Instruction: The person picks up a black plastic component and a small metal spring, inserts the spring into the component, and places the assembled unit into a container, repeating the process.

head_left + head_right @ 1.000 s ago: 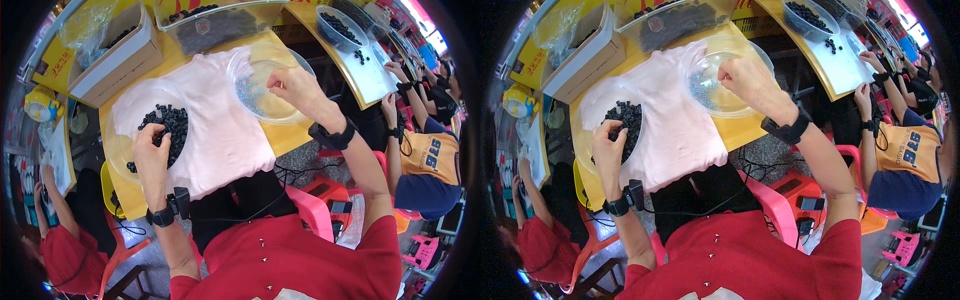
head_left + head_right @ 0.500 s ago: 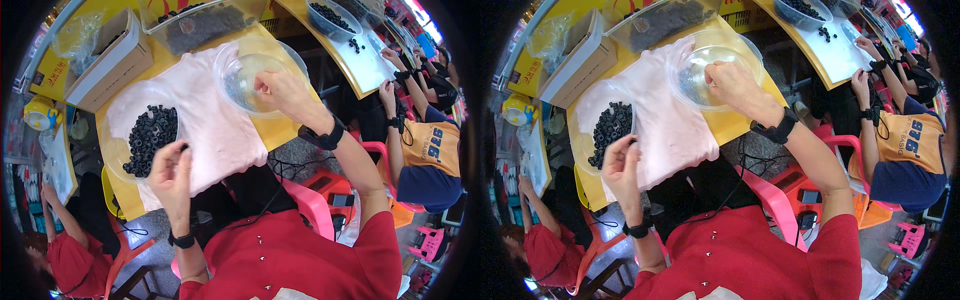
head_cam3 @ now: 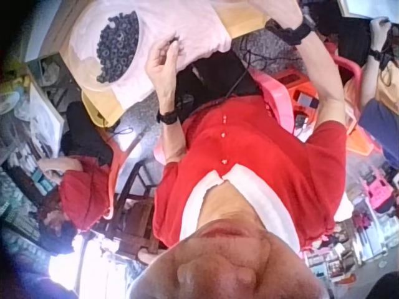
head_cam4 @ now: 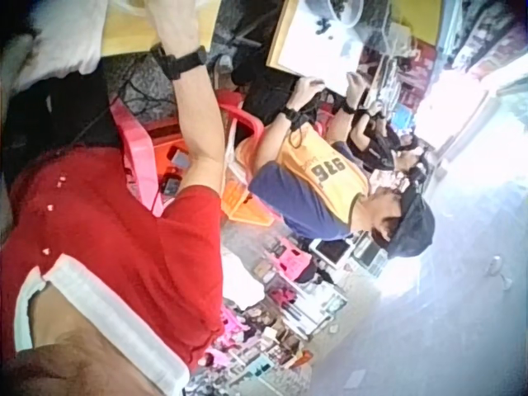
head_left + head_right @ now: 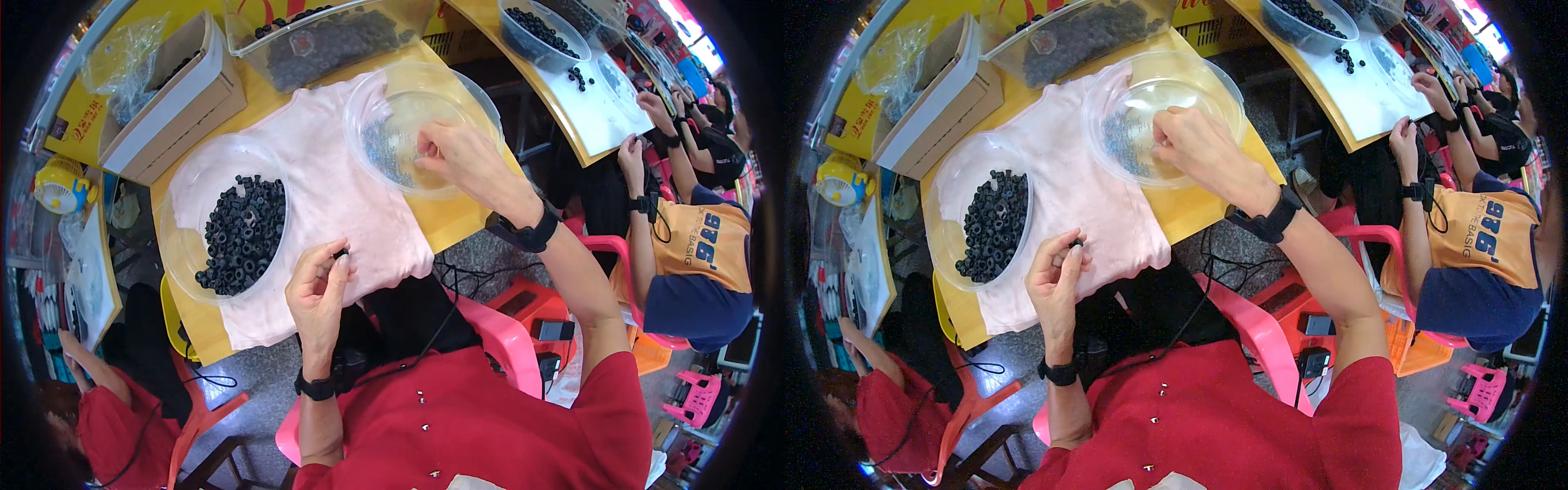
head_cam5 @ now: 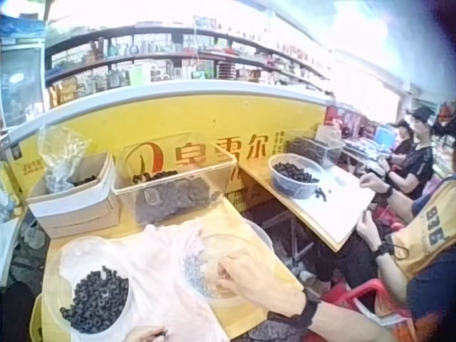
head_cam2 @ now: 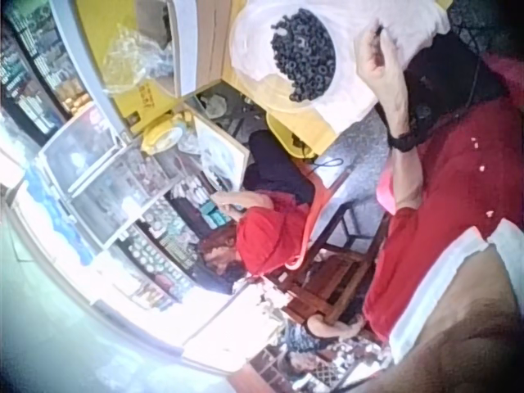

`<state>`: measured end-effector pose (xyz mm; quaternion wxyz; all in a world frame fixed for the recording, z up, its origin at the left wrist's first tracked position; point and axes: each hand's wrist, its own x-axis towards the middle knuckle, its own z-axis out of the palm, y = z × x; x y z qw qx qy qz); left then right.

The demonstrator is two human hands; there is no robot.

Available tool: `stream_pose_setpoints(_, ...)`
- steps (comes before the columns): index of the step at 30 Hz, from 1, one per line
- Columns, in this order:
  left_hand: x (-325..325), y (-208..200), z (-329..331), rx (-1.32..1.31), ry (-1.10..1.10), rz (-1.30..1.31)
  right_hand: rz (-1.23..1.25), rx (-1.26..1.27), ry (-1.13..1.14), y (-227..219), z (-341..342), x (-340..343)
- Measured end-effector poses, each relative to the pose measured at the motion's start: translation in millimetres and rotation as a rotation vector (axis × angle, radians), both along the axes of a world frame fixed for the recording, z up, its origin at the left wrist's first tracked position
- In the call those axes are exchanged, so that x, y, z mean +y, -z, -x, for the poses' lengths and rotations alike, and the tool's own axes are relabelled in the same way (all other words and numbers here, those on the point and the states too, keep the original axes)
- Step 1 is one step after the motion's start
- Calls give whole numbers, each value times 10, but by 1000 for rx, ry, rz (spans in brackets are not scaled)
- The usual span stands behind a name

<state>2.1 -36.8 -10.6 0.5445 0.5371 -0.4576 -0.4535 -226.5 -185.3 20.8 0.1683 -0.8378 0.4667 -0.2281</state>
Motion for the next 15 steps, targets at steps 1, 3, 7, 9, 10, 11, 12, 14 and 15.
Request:
stream_pose_setpoints(1, 0, -5, 3, 3, -2, -6, 0, 2, -3, -3, 8, 4)
stream_pose_setpoints(3, 4, 1, 3, 9, -7, -14, -68, -54, -9, -8, 19, 13)
stream_pose_setpoints(7, 1, 23, -14, 13, 10, 1, -234, -173, 12, -31, 61, 47)
stream_pose_setpoints(9, 6, 22, -13, 32, 18, 1, -244, -242, 49, -70, 69, 62)
stream_pose_setpoints(10, 13, 11, -9, 111, -2, 9, -247, -238, 43, -108, 67, 77)
stream_pose_setpoints(11, 19, 1, -8, 190, -23, 18, -259, -281, 35, -160, 62, 102)
stream_pose_setpoints(12, 22, 4, -21, 194, -31, 15, -271, -323, 27, -209, 57, 132)
stream_pose_setpoints(14, 27, 7, -68, 390, -6, 34, -300, -348, 22, -305, 40, 202)
stream_pose_setpoints(15, 50, -30, -74, 487, 0, 10, -327, -380, 18, -349, 8, 245)
